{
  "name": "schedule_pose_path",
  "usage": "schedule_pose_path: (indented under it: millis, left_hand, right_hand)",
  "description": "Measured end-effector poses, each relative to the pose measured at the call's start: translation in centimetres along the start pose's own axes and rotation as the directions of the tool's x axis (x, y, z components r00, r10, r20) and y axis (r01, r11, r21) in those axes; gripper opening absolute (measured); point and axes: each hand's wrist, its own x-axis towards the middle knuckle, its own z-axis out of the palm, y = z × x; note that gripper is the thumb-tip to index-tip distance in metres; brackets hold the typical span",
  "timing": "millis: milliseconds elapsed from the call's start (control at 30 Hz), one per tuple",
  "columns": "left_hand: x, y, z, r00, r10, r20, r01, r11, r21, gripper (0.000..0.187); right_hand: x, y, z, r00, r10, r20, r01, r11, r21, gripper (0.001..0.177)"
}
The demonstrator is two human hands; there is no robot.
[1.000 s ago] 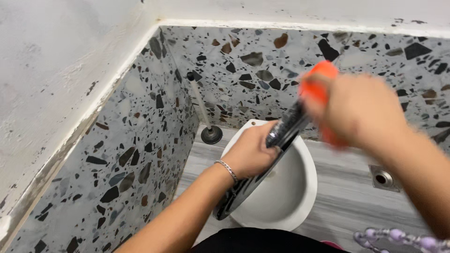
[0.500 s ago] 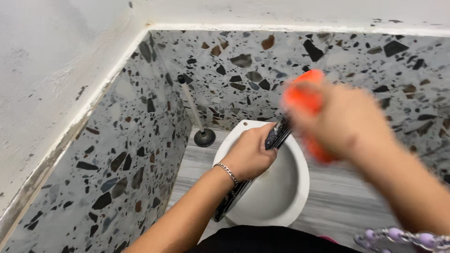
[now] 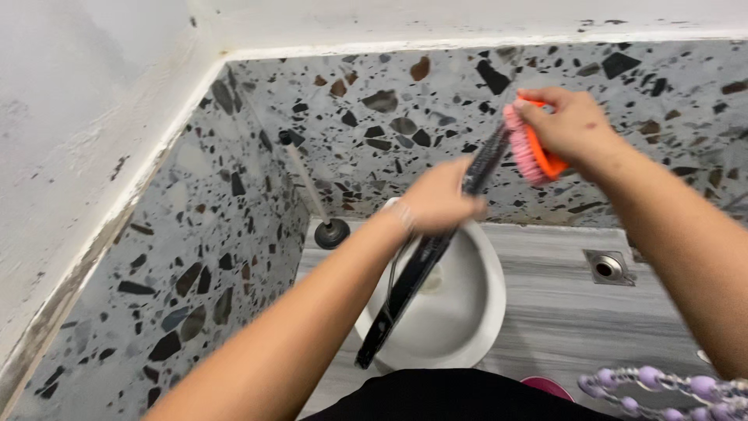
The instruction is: The person scrubs a black plastic bin lid using an orange brush and soapy water, turning the lid over to clean both sides and the rim, then uses a pink scoop to pour water over it to rinse.
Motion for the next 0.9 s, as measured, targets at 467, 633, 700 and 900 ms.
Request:
schedule_pose_path:
  millis: [467,633,700,900]
  left_hand:
    - [-5.6,4.8,0.5,0.976,-0.215,0.028,0.216,0.949,-0.230,0.077]
    - [-7.1,6.7,-0.7,0.955,-0.295,0.014,0.288,0.922,-0.257,0.082]
    - [-7.0,6.5,-0.9,0.951,-0.307,0.037,0.304,0.905,-0.298,0.079]
    - [-8.2,5.7,-0.6,0.972,-0.234,0.000,0.219,0.909,-0.354,0.083]
  right_hand:
    - [-4.8,-1.0,-1.3,0.985,-0.153,-0.080,0.144,0.984,-0.109,0.043]
    - [-5.5,-2.3,-1.0,0.982,-0.187,0.009,0.185,0.975,0.123,0.041]
    - [-9.3,-3.9,-0.2,0.908,-0.418,-0.022,0.335,0.756,-0.562,0.042]
    - [-7.8,-4.9,-1.0,0.939,-0.341,0.030,0.342,0.927,-0.153,0.040]
